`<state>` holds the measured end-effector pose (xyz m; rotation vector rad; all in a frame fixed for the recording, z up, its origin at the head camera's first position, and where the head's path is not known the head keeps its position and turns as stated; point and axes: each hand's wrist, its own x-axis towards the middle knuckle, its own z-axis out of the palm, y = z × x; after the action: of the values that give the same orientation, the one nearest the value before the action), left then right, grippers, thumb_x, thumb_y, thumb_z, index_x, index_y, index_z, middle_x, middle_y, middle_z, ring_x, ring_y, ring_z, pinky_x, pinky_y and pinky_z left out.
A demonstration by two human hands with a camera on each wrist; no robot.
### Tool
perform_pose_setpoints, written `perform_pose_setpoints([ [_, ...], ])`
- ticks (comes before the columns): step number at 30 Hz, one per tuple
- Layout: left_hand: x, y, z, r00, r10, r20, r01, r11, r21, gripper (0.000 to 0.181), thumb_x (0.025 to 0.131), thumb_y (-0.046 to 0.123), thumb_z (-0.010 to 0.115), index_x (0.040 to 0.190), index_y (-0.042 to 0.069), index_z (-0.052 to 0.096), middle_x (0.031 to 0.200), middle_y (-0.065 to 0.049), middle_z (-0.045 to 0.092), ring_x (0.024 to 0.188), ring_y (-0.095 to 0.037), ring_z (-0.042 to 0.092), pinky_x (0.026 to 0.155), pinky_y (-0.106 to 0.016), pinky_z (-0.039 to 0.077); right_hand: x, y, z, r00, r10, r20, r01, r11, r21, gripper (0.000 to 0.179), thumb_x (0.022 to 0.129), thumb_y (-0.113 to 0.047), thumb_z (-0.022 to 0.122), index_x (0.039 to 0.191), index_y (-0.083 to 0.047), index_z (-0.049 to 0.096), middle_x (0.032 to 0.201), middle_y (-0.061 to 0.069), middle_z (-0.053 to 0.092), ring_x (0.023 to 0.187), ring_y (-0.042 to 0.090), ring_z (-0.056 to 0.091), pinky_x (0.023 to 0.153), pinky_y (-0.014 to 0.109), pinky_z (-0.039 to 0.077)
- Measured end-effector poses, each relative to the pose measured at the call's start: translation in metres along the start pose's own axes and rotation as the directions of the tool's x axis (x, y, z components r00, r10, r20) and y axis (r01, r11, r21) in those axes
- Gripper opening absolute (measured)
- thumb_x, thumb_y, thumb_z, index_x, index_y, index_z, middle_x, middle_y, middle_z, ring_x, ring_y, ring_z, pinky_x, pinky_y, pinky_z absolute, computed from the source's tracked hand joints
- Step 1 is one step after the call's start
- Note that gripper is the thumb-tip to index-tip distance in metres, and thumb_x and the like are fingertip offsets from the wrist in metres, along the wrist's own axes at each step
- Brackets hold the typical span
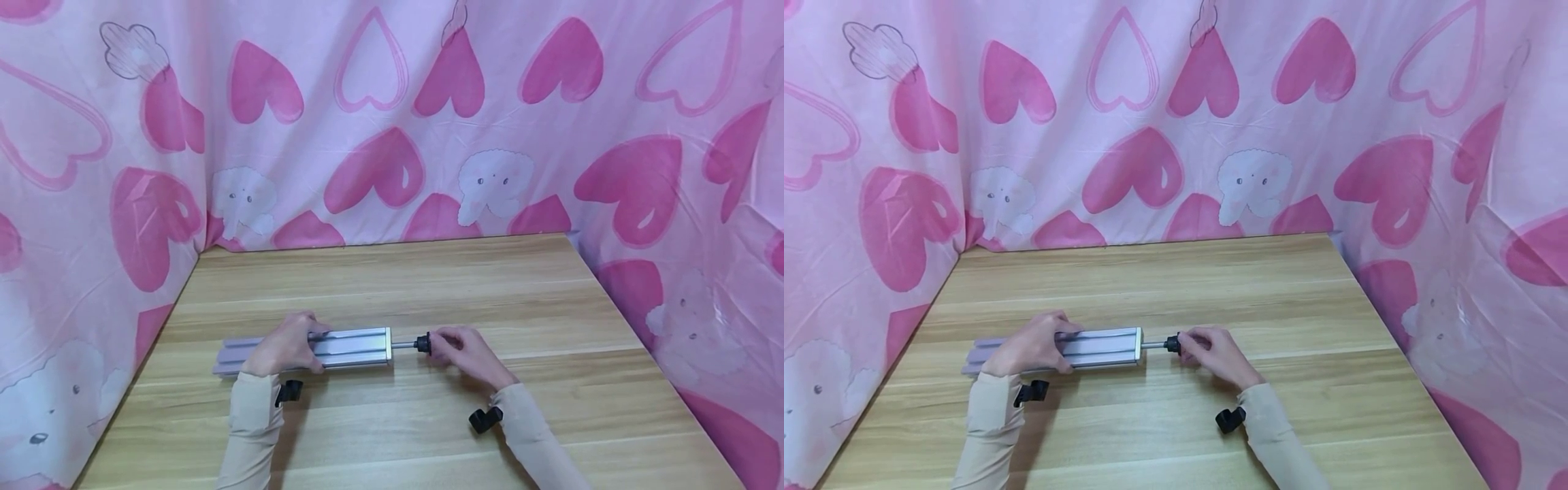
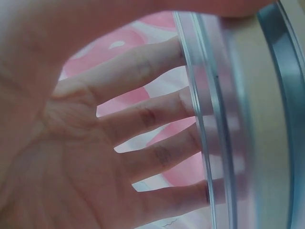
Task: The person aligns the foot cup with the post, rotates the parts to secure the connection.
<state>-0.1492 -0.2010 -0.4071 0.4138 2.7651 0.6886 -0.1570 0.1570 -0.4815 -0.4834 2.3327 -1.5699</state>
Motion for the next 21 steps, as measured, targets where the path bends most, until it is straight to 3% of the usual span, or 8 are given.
perform_pose_setpoints([
  [4,-0.0008,-0.0001,0.0006,1.000,0.007,-0.001,-0.007,1.000,0.003,0.071,0.058,0.009,0.094,0.125,0.003,0.071,0.110,-0.012,0.066,0.092,-0.022,0.057,0.080,-0.037,0.055,-0.0035,0.0010,-0.0001,0.995,-0.102,-0.007,0.103,0.994,0.046,0.053,0.091,-0.018,0.075,0.137,0.001,0.058,0.129,0.019,0.067,0.113,0.024,0.069,0.097,0.025,0.054],
  [9,-0.0010,-0.0010,0.0026,1.000,0.010,-0.004,-0.010,1.000,0.003,0.072,0.058,0.010,0.093,0.125,0.003,0.071,0.111,-0.013,0.066,0.092,-0.022,0.058,0.080,-0.037,0.055,-0.0025,0.0037,0.0008,0.981,-0.192,-0.014,0.192,0.975,0.111,0.054,0.084,-0.005,0.079,0.134,0.003,0.060,0.128,0.019,0.068,0.112,0.023,0.070,0.097,0.029,0.055],
  [17,0.0008,0.0001,0.0045,1.000,0.006,0.002,-0.006,1.000,-0.009,0.072,0.057,0.008,0.093,0.125,0.003,0.071,0.108,-0.011,0.065,0.090,-0.021,0.057,0.078,-0.034,0.053,-0.0020,0.0037,-0.0004,0.995,-0.078,-0.058,0.077,0.997,-0.019,0.046,0.089,-0.028,0.077,0.128,-0.007,0.068,0.116,0.011,0.073,0.098,0.016,0.072,0.086,0.023,0.058],
  [21,0.0005,0.0017,0.0037,1.000,0.007,-0.003,-0.007,1.000,-0.025,0.073,0.056,0.006,0.093,0.126,0.001,0.070,0.109,-0.012,0.065,0.090,-0.021,0.057,0.077,-0.034,0.053,0.0003,0.0036,-0.0008,1.000,-0.010,-0.029,0.010,1.000,0.003,0.043,0.096,-0.035,0.068,0.123,-0.001,0.069,0.105,0.014,0.076,0.089,0.021,0.075,0.080,0.026,0.060],
])
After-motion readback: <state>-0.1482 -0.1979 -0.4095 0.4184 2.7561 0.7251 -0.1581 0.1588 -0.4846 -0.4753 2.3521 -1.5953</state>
